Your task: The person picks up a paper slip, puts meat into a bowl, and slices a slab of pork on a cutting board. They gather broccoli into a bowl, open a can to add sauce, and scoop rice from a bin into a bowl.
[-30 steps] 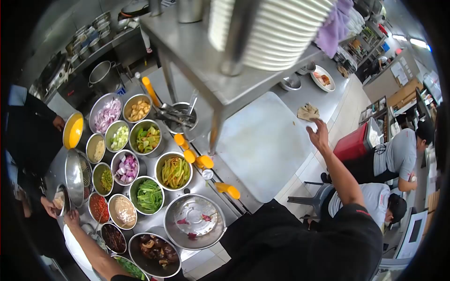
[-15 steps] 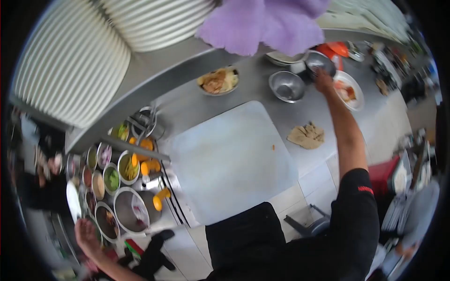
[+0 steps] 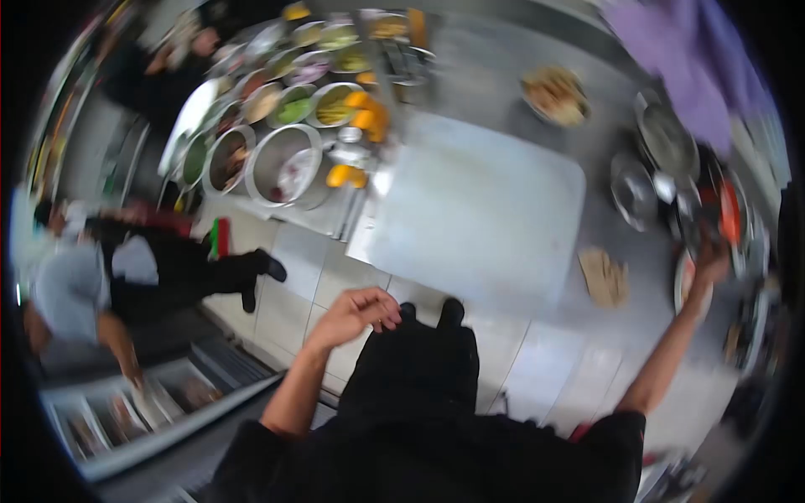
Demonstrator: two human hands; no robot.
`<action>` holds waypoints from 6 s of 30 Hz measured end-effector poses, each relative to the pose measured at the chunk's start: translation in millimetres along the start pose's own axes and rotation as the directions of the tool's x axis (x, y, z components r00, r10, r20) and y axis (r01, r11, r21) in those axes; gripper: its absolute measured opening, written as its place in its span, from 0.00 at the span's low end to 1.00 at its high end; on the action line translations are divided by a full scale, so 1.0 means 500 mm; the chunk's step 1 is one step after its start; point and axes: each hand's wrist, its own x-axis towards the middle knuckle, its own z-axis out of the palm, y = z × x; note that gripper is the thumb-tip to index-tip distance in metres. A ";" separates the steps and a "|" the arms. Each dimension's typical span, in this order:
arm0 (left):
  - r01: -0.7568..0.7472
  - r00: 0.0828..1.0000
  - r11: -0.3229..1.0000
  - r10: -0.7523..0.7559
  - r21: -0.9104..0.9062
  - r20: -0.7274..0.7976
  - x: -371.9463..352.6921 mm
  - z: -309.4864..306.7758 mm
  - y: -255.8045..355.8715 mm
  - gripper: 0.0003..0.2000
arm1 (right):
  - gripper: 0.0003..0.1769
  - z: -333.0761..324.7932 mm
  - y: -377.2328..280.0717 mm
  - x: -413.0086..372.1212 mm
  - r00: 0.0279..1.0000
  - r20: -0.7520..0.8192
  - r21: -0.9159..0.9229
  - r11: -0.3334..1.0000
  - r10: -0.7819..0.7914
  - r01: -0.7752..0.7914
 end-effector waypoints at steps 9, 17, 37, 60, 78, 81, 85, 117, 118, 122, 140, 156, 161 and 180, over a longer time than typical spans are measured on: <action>0.561 0.618 0.828 -0.411 -0.010 0.670 0.092 0.252 -0.145 0.36 | 0.21 -0.362 -0.511 -0.625 0.769 0.600 0.204 0.886 0.223 -0.416; 0.727 0.492 0.618 -0.772 0.298 0.401 0.199 0.119 -0.356 0.16 | 0.14 -0.142 -0.562 -0.861 0.760 0.629 0.658 0.632 -0.164 -0.409; 0.512 0.853 0.800 -0.516 0.313 -0.075 0.199 0.044 -0.517 0.18 | 0.36 0.270 -0.550 -0.894 0.639 0.747 -0.093 0.980 0.185 -0.175; 0.478 0.823 0.716 -0.567 0.508 0.025 0.176 0.023 -0.451 0.23 | 0.37 0.495 -0.536 -0.954 0.850 0.510 -0.063 0.991 0.130 -0.114; 0.447 0.846 0.756 -0.531 0.478 0.047 0.191 0.000 -0.469 0.19 | 0.22 0.341 -0.521 -0.919 0.668 0.632 0.409 0.563 0.393 -0.718; 0.446 0.840 0.743 -0.540 0.499 0.053 0.193 -0.002 -0.468 0.19 | 0.29 0.181 -0.566 -0.883 0.636 0.724 0.553 0.328 0.266 -0.766; 0.353 0.837 0.711 -0.531 0.608 0.135 0.175 -0.017 -0.457 0.23 | 0.28 0.026 -0.657 -0.945 0.593 0.797 0.509 0.653 -0.113 -0.560; 0.374 0.886 0.798 -0.458 0.473 0.073 0.148 -0.100 -0.517 0.28 | 0.20 0.487 -0.725 -0.942 0.812 0.584 0.177 0.978 -0.014 -0.111; 0.370 0.887 0.799 -0.455 0.473 0.075 0.153 -0.095 -0.515 0.28 | 0.21 0.505 -0.728 -0.947 0.796 0.597 0.105 0.973 0.103 -0.205; 0.337 0.894 0.802 -0.437 0.493 0.100 0.156 -0.085 -0.504 0.29 | 0.23 0.509 -0.739 -0.930 0.767 0.635 0.067 0.982 0.094 -0.176; 0.349 0.884 0.838 -0.444 0.419 0.150 0.194 -0.047 -0.512 0.22 | 0.30 0.005 -0.708 -1.006 0.594 0.783 0.406 0.877 -0.187 -0.259; 0.341 0.925 0.921 -0.364 0.189 0.104 0.188 -0.060 -0.531 0.19 | 0.56 0.455 -0.605 -0.974 0.429 0.825 -0.303 0.928 0.369 -0.215; 0.339 0.924 0.916 -0.367 0.214 0.109 0.186 -0.080 -0.552 0.20 | 0.53 0.664 -0.540 -1.125 0.896 0.357 0.667 0.600 0.263 -0.442; 0.363 0.920 0.900 -0.388 0.241 0.063 0.196 -0.073 -0.535 0.17 | 0.30 0.419 -0.490 -0.968 0.857 0.483 0.496 0.751 0.177 -0.435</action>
